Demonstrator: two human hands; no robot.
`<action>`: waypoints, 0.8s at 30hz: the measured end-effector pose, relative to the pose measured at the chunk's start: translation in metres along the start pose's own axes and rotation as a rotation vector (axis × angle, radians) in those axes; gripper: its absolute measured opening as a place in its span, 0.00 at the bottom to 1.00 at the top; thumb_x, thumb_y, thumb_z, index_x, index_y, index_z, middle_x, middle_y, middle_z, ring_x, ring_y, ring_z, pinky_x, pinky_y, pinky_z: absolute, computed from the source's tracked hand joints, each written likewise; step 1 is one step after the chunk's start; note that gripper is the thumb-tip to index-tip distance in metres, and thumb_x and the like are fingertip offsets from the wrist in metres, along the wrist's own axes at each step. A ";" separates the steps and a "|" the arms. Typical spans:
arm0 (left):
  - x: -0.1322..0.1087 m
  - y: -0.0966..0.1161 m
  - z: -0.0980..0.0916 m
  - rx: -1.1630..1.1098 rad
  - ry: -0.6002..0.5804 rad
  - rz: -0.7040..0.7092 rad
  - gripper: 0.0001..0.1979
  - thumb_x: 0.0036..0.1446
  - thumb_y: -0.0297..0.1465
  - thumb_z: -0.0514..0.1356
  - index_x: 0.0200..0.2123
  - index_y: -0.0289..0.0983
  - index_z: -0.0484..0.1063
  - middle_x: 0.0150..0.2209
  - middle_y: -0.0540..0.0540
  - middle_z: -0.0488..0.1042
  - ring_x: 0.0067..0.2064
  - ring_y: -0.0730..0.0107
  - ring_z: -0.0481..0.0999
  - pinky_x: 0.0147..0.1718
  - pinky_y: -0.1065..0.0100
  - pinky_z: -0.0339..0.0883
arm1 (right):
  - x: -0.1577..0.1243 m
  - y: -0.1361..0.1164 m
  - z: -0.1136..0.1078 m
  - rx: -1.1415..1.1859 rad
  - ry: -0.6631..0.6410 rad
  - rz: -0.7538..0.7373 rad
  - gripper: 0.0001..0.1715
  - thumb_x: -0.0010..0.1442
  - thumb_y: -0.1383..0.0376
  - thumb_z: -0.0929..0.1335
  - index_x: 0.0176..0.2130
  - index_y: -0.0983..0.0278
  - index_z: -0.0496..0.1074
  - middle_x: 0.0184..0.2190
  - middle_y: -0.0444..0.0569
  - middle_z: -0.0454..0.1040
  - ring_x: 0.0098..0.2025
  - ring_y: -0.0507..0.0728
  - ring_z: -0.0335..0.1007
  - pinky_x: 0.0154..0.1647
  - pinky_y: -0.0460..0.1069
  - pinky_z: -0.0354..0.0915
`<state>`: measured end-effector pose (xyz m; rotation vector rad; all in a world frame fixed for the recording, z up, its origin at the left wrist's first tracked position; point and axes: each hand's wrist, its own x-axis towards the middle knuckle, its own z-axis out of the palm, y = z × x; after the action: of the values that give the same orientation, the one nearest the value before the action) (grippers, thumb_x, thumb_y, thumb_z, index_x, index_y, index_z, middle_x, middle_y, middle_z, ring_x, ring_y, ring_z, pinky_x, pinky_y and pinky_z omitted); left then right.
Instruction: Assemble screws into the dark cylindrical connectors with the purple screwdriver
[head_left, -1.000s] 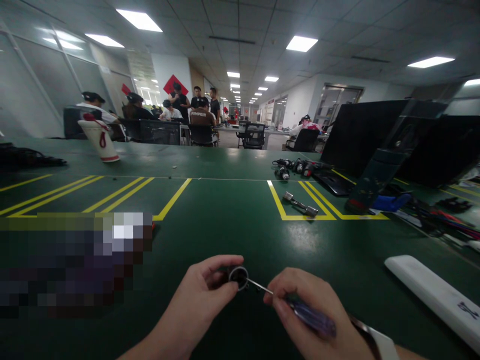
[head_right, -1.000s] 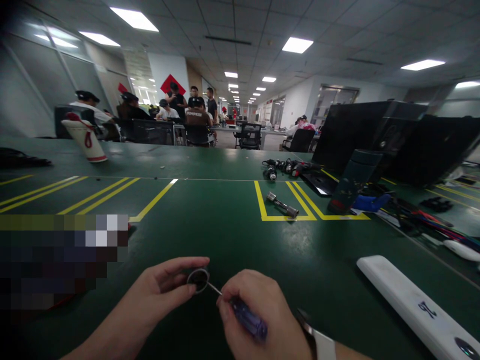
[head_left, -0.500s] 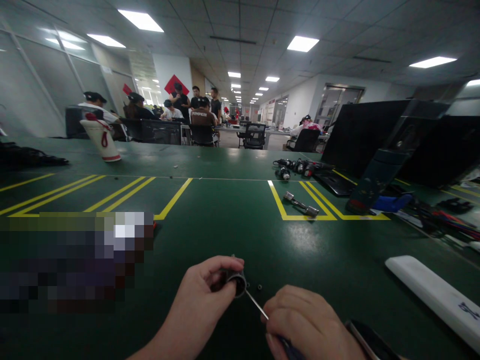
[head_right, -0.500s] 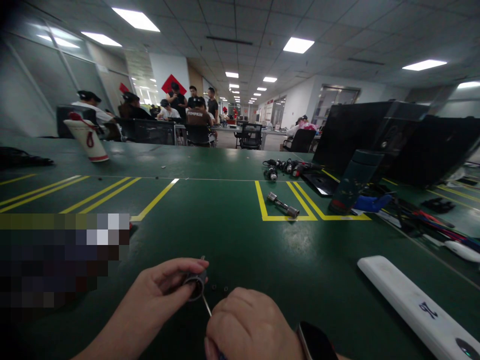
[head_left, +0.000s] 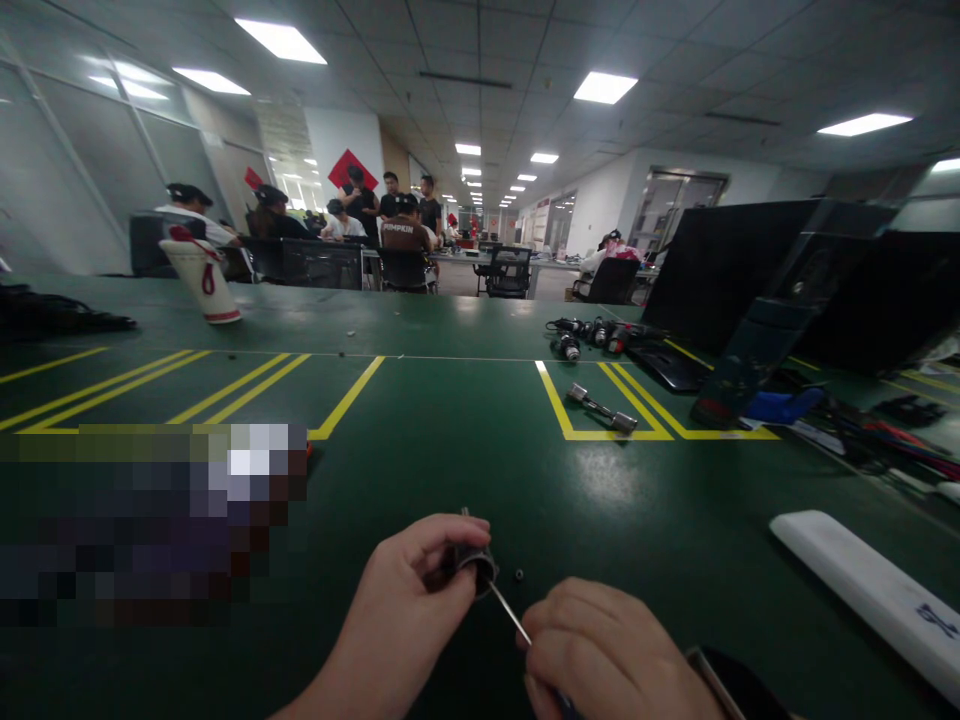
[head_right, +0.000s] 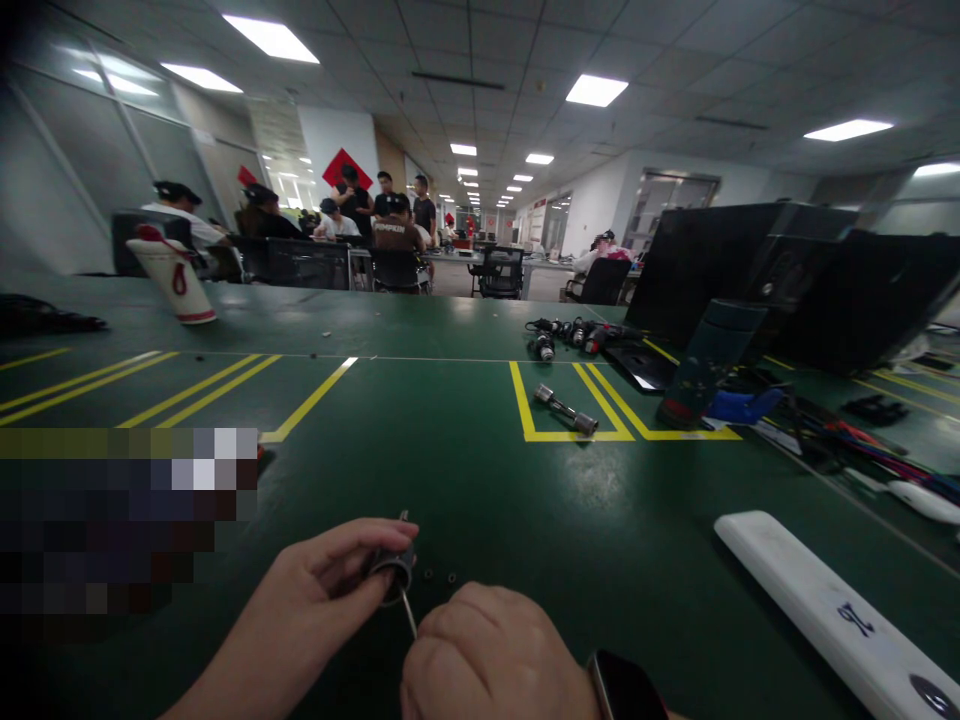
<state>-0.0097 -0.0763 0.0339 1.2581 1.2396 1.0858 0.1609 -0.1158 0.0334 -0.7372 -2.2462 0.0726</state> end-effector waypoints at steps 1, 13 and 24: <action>0.000 -0.001 0.000 0.004 -0.005 0.006 0.07 0.38 0.24 0.60 0.25 0.38 0.76 0.35 0.47 0.81 0.40 0.60 0.79 0.40 0.64 0.73 | 0.000 0.000 0.001 -0.009 0.003 0.005 0.14 0.57 0.75 0.59 0.25 0.65 0.67 0.22 0.49 0.73 0.22 0.52 0.66 0.22 0.44 0.63; 0.003 0.000 0.000 0.017 0.003 0.003 0.06 0.38 0.24 0.61 0.24 0.38 0.76 0.33 0.47 0.81 0.38 0.61 0.79 0.39 0.65 0.72 | 0.000 0.002 -0.004 0.048 0.044 0.034 0.11 0.51 0.77 0.61 0.28 0.64 0.66 0.22 0.47 0.74 0.22 0.51 0.67 0.22 0.44 0.62; 0.000 0.017 -0.004 0.123 -0.074 -0.206 0.13 0.45 0.28 0.60 0.37 0.37 0.76 0.33 0.46 0.80 0.38 0.59 0.78 0.39 0.62 0.68 | 0.008 0.030 -0.013 0.388 -0.060 0.734 0.08 0.54 0.69 0.60 0.24 0.63 0.64 0.19 0.43 0.67 0.22 0.51 0.63 0.22 0.45 0.57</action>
<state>-0.0125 -0.0749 0.0507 1.2212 1.3629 0.8186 0.1802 -0.0883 0.0401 -1.2998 -1.8182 0.8616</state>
